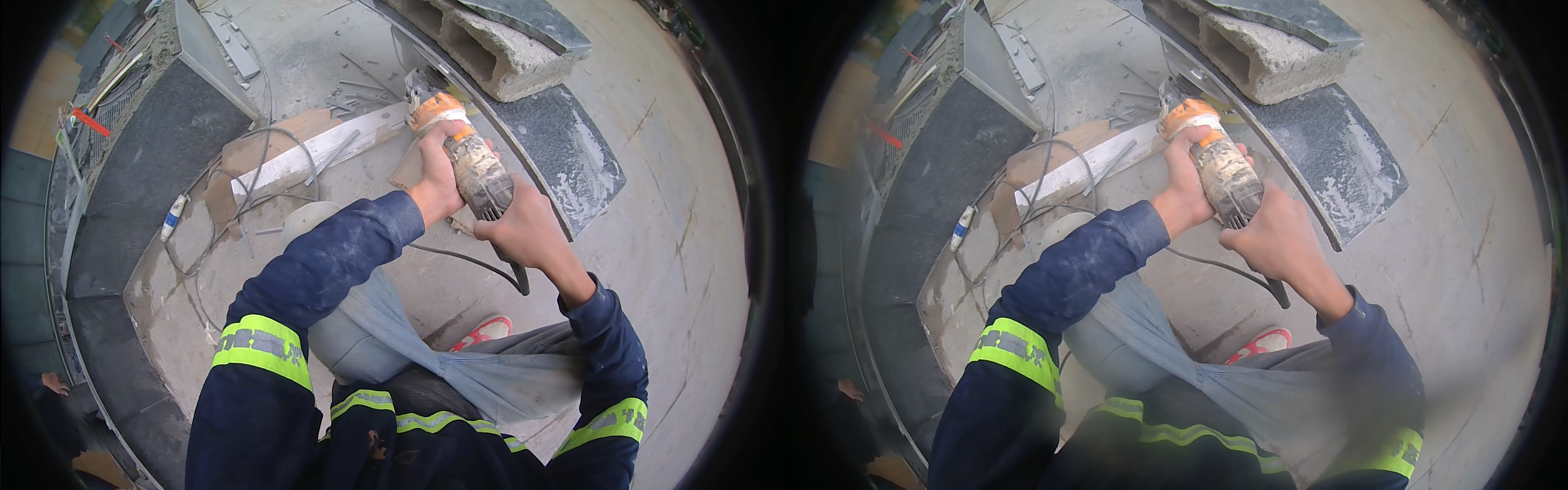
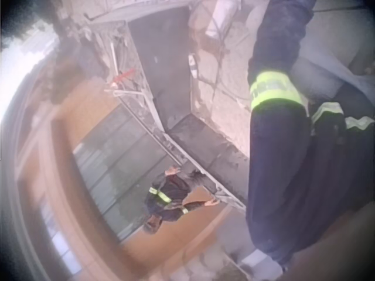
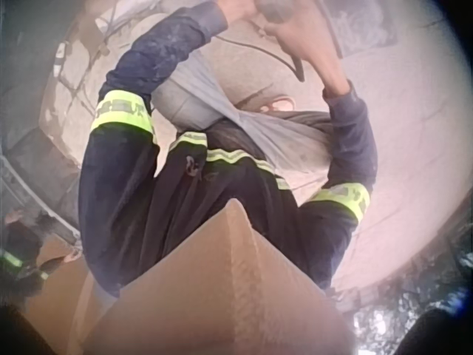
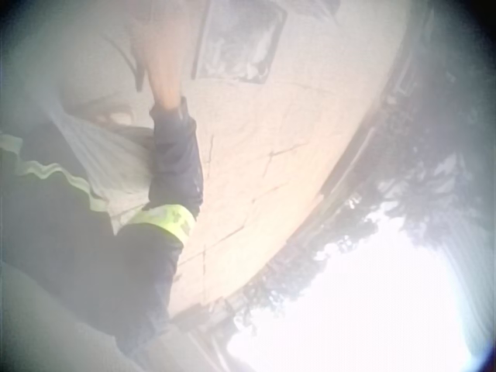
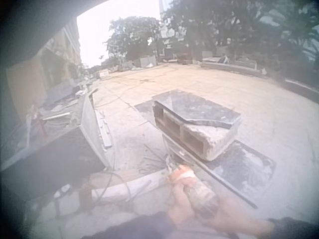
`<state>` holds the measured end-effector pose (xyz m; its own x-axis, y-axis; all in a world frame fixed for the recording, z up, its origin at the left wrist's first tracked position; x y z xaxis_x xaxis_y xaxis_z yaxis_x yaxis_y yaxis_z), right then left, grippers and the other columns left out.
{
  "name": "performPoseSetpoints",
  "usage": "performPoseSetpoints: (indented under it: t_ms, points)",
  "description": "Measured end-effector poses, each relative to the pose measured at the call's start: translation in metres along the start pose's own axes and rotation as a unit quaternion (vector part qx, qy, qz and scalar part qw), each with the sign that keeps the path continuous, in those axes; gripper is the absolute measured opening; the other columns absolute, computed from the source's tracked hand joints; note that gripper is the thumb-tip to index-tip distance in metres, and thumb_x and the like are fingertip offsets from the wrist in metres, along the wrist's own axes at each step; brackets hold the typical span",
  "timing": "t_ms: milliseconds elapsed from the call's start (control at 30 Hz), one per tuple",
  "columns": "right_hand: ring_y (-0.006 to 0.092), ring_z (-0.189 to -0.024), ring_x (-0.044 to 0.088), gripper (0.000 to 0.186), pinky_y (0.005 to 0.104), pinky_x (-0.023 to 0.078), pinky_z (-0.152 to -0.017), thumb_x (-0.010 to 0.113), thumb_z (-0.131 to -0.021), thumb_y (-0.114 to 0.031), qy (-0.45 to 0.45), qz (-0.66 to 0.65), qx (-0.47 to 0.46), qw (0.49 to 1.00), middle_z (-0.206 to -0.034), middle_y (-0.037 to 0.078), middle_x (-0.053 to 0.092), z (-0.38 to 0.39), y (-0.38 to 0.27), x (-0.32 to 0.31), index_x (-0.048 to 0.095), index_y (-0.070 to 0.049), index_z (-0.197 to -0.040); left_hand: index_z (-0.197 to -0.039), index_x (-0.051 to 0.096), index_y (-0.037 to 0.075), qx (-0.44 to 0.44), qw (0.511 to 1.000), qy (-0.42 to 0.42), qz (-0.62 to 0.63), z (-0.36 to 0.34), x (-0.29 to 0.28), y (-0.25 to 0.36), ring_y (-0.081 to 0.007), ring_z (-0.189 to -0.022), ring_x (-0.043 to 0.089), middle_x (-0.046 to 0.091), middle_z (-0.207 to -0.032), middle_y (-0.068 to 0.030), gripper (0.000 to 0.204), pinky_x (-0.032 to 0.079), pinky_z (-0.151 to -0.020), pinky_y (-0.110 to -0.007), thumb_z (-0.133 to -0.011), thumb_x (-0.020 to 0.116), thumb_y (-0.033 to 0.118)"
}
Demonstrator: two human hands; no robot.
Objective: The person uses an angle grinder to cut a dark stone slab placed on the ground. The person holds the slab with one hand and operates the grinder with the other, creating a cut along the slab's edge.
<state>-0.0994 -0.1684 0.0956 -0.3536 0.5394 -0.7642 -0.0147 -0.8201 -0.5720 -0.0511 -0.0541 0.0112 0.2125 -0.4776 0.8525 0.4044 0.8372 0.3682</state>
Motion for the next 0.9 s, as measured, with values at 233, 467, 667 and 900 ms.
performPoseSetpoints:
  t_ms: [233,467,667,900]
  points:
    - [0.0360,-0.077,0.068,0.055,0.0399,0.053,-0.073,0.074,-0.061,-0.022,0.001,0.004,0.008,1.000,-0.081,0.026,0.066,-0.007,0.002,0.003,0.056,0.011,-0.102,-0.109,0.048,0.001,0.003,1.000,0.000,-0.007,-0.004,-0.002,0.005,-0.0309,-0.087,0.063,0.059,-0.094,-0.0149,0.055,0.054,-0.078,-0.045,-0.076,0.059,0.043]
    - [0.0376,-0.079,0.068,0.058,0.0401,0.053,-0.075,0.074,-0.061,-0.022,0.019,-0.003,-0.011,1.000,-0.083,0.027,0.066,-0.020,-0.003,0.001,0.056,0.010,-0.106,-0.106,0.048,0.000,0.002,1.000,-0.002,0.012,-0.018,-0.006,0.012,-0.0312,-0.087,0.062,0.058,-0.092,-0.0144,0.054,0.054,-0.078,-0.045,-0.075,0.060,0.042]
    - [0.0413,-0.083,0.068,0.059,0.0420,0.054,-0.076,0.074,-0.063,-0.023,0.011,-0.011,-0.029,0.999,-0.085,0.029,0.066,-0.032,-0.011,0.000,0.054,0.012,-0.106,-0.107,0.047,-0.001,0.018,1.000,0.003,0.014,-0.030,-0.011,0.021,-0.0325,-0.087,0.062,0.057,-0.093,-0.0152,0.054,0.054,-0.078,-0.046,-0.075,0.060,0.041]
    - [0.0391,-0.082,0.068,0.059,0.0413,0.053,-0.076,0.075,-0.059,-0.026,0.002,-0.006,-0.004,1.000,-0.084,0.028,0.066,-0.045,-0.010,0.001,0.057,0.010,-0.102,-0.110,0.045,-0.001,0.032,0.999,0.013,0.008,-0.040,-0.015,0.028,-0.0331,-0.086,0.062,0.057,-0.095,-0.0161,0.055,0.055,-0.078,-0.047,-0.076,0.060,0.040]
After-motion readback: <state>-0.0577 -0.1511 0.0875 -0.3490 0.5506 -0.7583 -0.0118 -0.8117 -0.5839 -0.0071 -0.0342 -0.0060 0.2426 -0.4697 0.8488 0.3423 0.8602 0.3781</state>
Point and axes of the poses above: each hand's wrist, its own z-axis away from the middle knuckle, its own x-axis out of the palm, y = z × x, the point moved 5 cm from there along -z, towards the middle knuckle
